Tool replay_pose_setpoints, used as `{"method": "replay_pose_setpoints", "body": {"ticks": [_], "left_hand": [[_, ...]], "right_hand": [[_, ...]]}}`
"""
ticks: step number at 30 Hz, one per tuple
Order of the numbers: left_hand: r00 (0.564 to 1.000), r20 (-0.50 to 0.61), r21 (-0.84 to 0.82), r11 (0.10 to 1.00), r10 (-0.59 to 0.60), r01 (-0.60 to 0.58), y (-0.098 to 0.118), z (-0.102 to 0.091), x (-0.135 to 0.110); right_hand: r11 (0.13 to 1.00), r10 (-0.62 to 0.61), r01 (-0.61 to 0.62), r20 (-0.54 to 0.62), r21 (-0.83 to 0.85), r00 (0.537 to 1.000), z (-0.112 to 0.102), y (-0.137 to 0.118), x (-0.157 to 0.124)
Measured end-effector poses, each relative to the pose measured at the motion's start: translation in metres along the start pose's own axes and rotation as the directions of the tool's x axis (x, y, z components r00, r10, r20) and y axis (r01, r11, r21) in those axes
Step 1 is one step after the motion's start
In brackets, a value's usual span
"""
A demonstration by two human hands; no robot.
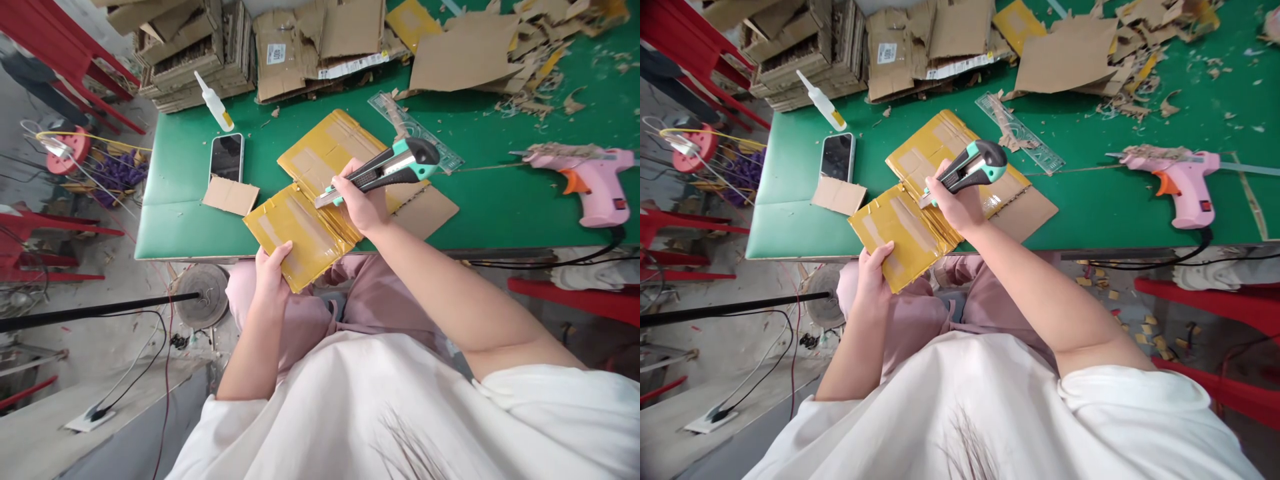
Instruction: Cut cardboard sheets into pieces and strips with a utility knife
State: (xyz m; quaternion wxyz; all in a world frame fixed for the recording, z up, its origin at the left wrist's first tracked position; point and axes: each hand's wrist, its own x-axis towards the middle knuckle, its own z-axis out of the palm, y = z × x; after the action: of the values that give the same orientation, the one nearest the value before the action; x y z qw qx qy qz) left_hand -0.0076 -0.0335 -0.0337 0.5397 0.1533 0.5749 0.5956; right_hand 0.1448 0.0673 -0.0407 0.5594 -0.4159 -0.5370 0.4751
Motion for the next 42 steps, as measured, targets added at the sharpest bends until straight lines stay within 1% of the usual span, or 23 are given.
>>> {"method": "replay_pose_setpoints", "body": {"ticks": [2, 5, 7, 8, 10, 12, 14, 16, 19, 22, 26, 28, 30, 33, 35, 39, 42], "left_hand": [[1.000, 0.005, -0.005, 1.000, 0.001, -0.001, 0.000, 0.000, 0.000], [1.000, 0.013, -0.018, 1.000, 0.021, -0.020, -0.001, 0.000, -0.001], [0.999, 0.013, -0.030, 0.999, 0.029, -0.028, -0.002, 0.000, 0.000], [1.000, 0.009, -0.035, 0.999, 0.029, -0.029, -0.002, 0.000, 0.000], [1.000, 0.001, -0.043, 0.999, 0.027, -0.027, -0.002, -0.001, 0.000], [1.000, -0.003, -0.046, 0.999, 0.023, -0.024, -0.002, -0.001, 0.000], [1.000, -0.004, -0.048, 0.999, 0.023, -0.023, -0.001, 0.000, 0.000], [1.000, -0.003, -0.053, 0.998, 0.026, -0.026, -0.001, 0.001, 0.000], [1.000, 0.004, -0.061, 0.998, 0.027, -0.026, -0.002, 0.001, -0.001], [0.999, 0.019, -0.067, 0.997, 0.028, -0.027, -0.003, 0.000, 0.000], [0.999, 0.033, -0.068, 0.997, 0.031, -0.028, -0.004, -0.001, 0.000], [1.000, 0.020, -0.057, 0.998, 0.021, -0.019, -0.002, 0.000, -0.002], [1.000, -0.010, -0.034, 0.999, 0.016, -0.017, 0.001, 0.001, -0.005], [0.998, -0.062, 0.018, 0.999, 0.030, -0.029, 0.008, 0.003, -0.011], [0.997, -0.076, 0.044, 0.999, 0.030, -0.027, 0.011, 0.004, -0.014], [0.996, -0.079, 0.049, 0.998, 0.033, -0.029, 0.013, 0.006, -0.015], [0.996, -0.084, 0.048, 0.998, 0.034, -0.030, 0.014, 0.006, -0.015]], "right_hand": [[0.997, -0.046, 0.048, 0.036, -0.055, 0.998, 0.000, -0.001, 0.000], [0.986, -0.095, 0.112, 0.134, -0.125, 0.986, 0.001, -0.003, 0.000], [0.988, -0.081, 0.099, 0.152, -0.115, 0.985, 0.002, -0.003, 0.001], [0.995, -0.053, 0.063, 0.125, -0.080, 0.991, 0.002, -0.002, 0.002], [0.998, 0.035, -0.036, 0.023, 0.050, 0.999, 0.003, 0.001, 0.004], [0.976, 0.130, -0.116, -0.067, 0.186, 0.989, 0.004, 0.003, 0.006], [0.959, 0.169, -0.140, -0.098, 0.247, 0.981, 0.004, 0.004, 0.006], [0.967, 0.143, -0.122, -0.080, 0.222, 0.987, 0.004, 0.004, 0.006], [0.986, 0.086, -0.083, -0.016, 0.143, 0.996, 0.003, 0.004, 0.004], [0.995, 0.058, -0.061, 0.046, 0.073, 0.997, 0.003, 0.003, 0.003], [0.998, -0.047, 0.051, 0.092, -0.040, 0.995, 0.002, -0.002, 0.002], [0.993, -0.087, 0.095, 0.115, -0.065, 0.990, 0.002, -0.004, 0.002], [0.998, -0.060, 0.063, 0.098, -0.024, 0.993, 0.003, -0.003, 0.003], [0.992, 0.057, -0.057, 0.003, 0.114, 0.998, 0.005, -0.001, 0.004], [0.977, 0.117, -0.108, -0.038, 0.183, 0.992, 0.006, -0.002, 0.004], [0.958, 0.164, -0.148, -0.044, 0.246, 0.986, 0.007, -0.008, 0.001], [0.949, 0.155, -0.136, -0.046, 0.283, 0.987, 0.006, -0.010, 0.002]]}}
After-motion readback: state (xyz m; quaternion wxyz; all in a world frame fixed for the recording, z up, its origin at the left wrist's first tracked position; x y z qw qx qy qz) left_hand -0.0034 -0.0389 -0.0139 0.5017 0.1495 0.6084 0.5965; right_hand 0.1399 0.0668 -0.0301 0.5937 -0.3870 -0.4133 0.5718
